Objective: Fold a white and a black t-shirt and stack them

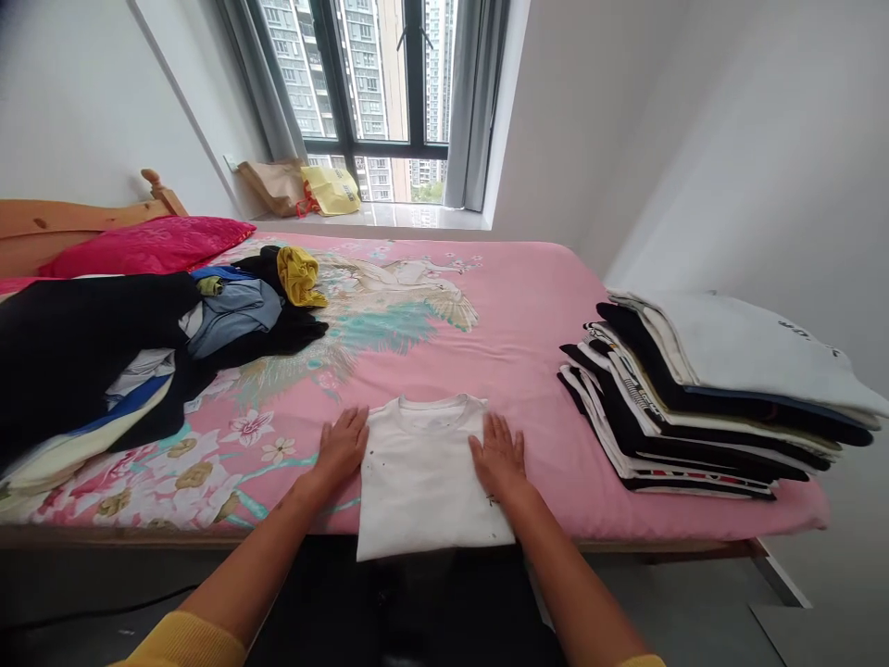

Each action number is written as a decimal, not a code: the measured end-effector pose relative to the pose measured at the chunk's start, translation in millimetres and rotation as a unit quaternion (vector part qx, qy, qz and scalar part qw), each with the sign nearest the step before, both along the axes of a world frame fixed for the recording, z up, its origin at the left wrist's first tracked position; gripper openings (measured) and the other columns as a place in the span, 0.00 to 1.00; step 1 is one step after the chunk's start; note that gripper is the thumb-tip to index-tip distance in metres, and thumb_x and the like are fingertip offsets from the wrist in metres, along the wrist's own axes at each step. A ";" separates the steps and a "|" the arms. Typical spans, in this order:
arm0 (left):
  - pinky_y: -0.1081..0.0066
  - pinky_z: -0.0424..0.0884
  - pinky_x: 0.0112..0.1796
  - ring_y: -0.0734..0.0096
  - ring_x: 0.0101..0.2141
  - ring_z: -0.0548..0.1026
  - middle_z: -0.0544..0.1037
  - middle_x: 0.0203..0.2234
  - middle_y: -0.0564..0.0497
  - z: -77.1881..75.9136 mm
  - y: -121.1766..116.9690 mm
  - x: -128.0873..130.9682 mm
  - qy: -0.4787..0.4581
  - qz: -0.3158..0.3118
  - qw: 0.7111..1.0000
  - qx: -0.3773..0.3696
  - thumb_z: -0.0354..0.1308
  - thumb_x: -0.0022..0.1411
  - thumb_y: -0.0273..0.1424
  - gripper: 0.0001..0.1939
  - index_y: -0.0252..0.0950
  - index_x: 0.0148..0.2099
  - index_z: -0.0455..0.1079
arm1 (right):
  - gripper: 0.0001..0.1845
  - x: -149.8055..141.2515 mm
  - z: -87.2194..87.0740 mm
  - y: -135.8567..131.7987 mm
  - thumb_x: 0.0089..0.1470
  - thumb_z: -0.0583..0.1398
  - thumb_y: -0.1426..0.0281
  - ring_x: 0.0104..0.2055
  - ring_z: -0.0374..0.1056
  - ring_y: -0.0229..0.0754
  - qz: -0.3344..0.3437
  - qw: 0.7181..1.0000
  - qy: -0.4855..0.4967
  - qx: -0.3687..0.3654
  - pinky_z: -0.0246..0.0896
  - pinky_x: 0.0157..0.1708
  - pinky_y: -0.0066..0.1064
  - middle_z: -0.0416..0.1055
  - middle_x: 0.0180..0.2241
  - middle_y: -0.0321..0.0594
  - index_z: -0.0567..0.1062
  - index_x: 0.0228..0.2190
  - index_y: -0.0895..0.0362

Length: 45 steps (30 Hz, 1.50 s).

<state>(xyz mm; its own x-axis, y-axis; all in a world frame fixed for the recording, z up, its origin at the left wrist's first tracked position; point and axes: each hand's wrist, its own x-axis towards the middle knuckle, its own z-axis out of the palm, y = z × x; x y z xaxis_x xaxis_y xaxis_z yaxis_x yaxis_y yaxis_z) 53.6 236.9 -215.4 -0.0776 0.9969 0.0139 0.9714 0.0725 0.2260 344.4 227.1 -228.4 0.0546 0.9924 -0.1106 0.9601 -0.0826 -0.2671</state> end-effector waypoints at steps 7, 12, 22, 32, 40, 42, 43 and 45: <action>0.49 0.35 0.60 0.59 0.64 0.44 0.48 0.64 0.49 -1.4 -75.6 51.9 0.007 -0.155 0.985 0.081 0.42 0.65 0.37 0.27 0.41 0.65 0.52 | 0.34 -29.8 10.4 -45.0 0.60 0.43 0.58 0.67 0.30 0.45 0.121 0.986 -0.004 0.112 0.22 0.62 0.50 0.38 0.65 0.43 0.45 0.63 0.59; 0.50 0.34 0.60 0.57 0.63 0.49 0.50 0.63 0.47 -22.7 -120.5 30.5 0.031 -0.124 0.991 0.040 0.46 0.61 0.45 0.33 0.39 0.66 0.50 | 0.38 -11.2 -13.7 -83.3 0.58 0.45 0.52 0.67 0.33 0.48 0.075 0.997 -0.016 0.026 0.26 0.62 0.51 0.38 0.65 0.44 0.46 0.63 0.59; 0.51 0.35 0.60 0.64 0.64 0.45 0.48 0.64 0.49 20.8 -96.5 63.3 0.000 -0.163 0.984 0.071 0.37 0.66 0.35 0.26 0.40 0.65 0.51 | 0.32 -29.1 23.2 -71.3 0.61 0.40 0.59 0.67 0.29 0.42 0.111 0.989 0.023 0.091 0.22 0.63 0.46 0.38 0.65 0.40 0.46 0.63 0.58; 0.51 0.39 0.60 0.62 0.63 0.48 0.52 0.63 0.45 -22.9 -98.5 2.4 0.032 0.021 0.999 0.010 0.37 0.65 0.37 0.28 0.32 0.64 0.53 | 0.33 48.1 -21.7 -38.2 0.61 0.39 0.58 0.66 0.37 0.46 -0.069 0.997 0.002 0.043 0.29 0.62 0.48 0.45 0.64 0.47 0.52 0.61 0.63; 0.57 0.44 0.60 0.68 0.63 0.48 0.53 0.63 0.48 -1.8 -137.4 49.7 -0.050 -0.100 0.985 0.132 0.36 0.67 0.31 0.24 0.37 0.63 0.55 | 0.30 -24.1 7.9 -99.5 0.62 0.39 0.61 0.67 0.33 0.43 0.062 0.979 0.050 0.186 0.26 0.62 0.49 0.42 0.65 0.42 0.47 0.63 0.56; 0.52 0.38 0.61 0.65 0.63 0.46 0.50 0.64 0.48 2.8 -128.9 70.6 -0.024 -0.123 0.986 0.113 0.38 0.66 0.32 0.25 0.38 0.65 0.52 | 0.31 -41.9 13.3 -97.1 0.62 0.41 0.61 0.67 0.31 0.44 0.101 0.979 0.033 0.173 0.23 0.62 0.48 0.41 0.65 0.42 0.46 0.63 0.57; 0.49 0.37 0.60 0.63 0.64 0.45 0.49 0.64 0.47 2.0 -125.0 76.8 -0.012 -0.113 0.989 0.096 0.39 0.66 0.34 0.26 0.37 0.65 0.51 | 0.31 -45.3 12.3 -94.1 0.61 0.42 0.61 0.67 0.31 0.44 0.110 0.982 0.025 0.153 0.22 0.62 0.49 0.41 0.65 0.42 0.47 0.63 0.57; 0.46 0.35 0.59 0.59 0.63 0.46 0.48 0.64 0.44 -5.4 -122.2 77.8 0.006 -0.061 0.996 0.061 0.41 0.65 0.36 0.28 0.34 0.65 0.51 | 0.32 -40.1 2.9 -88.2 0.60 0.44 0.59 0.67 0.32 0.45 0.101 0.990 0.010 0.101 0.21 0.62 0.50 0.41 0.65 0.42 0.47 0.63 0.57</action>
